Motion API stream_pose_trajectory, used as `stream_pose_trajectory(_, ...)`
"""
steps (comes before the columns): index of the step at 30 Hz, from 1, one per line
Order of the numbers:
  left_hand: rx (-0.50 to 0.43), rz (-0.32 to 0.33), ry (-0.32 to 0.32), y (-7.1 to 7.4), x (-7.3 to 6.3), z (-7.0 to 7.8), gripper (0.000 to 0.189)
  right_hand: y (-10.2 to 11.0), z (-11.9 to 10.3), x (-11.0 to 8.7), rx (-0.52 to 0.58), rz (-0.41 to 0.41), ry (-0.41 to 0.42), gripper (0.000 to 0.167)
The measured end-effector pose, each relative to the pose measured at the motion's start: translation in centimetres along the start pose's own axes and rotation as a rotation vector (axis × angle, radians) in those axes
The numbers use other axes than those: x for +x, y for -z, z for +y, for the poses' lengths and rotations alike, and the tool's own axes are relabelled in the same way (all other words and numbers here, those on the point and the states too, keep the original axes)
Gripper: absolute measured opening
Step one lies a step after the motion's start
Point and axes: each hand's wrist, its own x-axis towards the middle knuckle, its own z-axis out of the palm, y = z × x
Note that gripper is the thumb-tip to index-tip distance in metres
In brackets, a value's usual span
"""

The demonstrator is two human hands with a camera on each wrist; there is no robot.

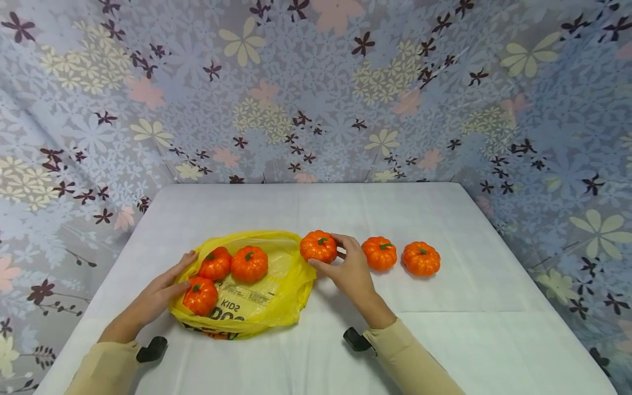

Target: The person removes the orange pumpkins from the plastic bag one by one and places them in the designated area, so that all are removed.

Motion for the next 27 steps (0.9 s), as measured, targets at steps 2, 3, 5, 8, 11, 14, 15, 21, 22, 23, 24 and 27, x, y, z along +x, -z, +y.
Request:
stream_pose_trajectory(2, 0.006, 0.003, 0.01, 0.0, 0.0, 0.0, 0.061, 0.3, 0.4, 0.0, -0.013, 0.01, -0.015, 0.071)
stream_pose_trajectory(3, 0.01, 0.004, 0.016, -0.1, 0.0, -0.1, 0.061, 0.4, 0.6, 0.0, -0.026, 0.012, -0.023, 0.071)
stream_pose_trajectory(5, 0.01, 0.006, 0.018, -0.1, 0.0, -0.1, 0.061, 0.6, 0.9, 0.1, -0.045, 0.015, -0.042, 0.072)
stream_pose_trajectory(8, 0.013, 0.009, 0.029, -0.2, 0.1, -0.1, 0.062, 1.0, 1.4, 0.2, -0.071, 0.021, -0.064, 0.073)
stream_pose_trajectory(11, 0.018, 0.009, 0.044, -0.3, 0.2, 0.0, 0.062, 1.2, 1.8, 0.2, -0.081, 0.027, -0.081, 0.074)
stream_pose_trajectory(14, 0.022, 0.007, 0.051, -0.3, 0.2, 0.0, 0.063, 1.5, 2.1, 0.1, -0.085, 0.035, -0.097, 0.075)
stream_pose_trajectory(15, 0.02, 0.005, 0.051, -0.3, 0.2, 0.0, 0.063, 1.6, 2.1, 0.1, -0.088, 0.036, -0.101, 0.075)
stream_pose_trajectory(21, 0.014, 0.003, 0.045, -0.4, 0.2, 0.1, 0.062, 1.9, 2.6, 0.0, -0.143, 0.034, -0.105, 0.077)
stream_pose_trajectory(22, 0.015, 0.004, 0.047, -0.4, 0.2, 0.2, 0.062, 2.0, 2.7, 0.0, -0.154, 0.033, -0.108, 0.078)
stream_pose_trajectory(23, 0.015, 0.003, 0.05, -0.4, 0.2, 0.2, 0.062, 2.1, 2.7, 0.0, -0.165, 0.034, -0.11, 0.078)
stream_pose_trajectory(24, 0.015, 0.003, 0.05, -0.5, 0.2, 0.3, 0.062, 2.1, 2.7, -0.1, -0.175, 0.034, -0.115, 0.078)
stream_pose_trajectory(27, 0.017, 0.003, 0.057, -0.5, 0.2, 0.4, 0.062, 2.4, 2.8, -0.1, -0.2, 0.041, -0.124, 0.077)
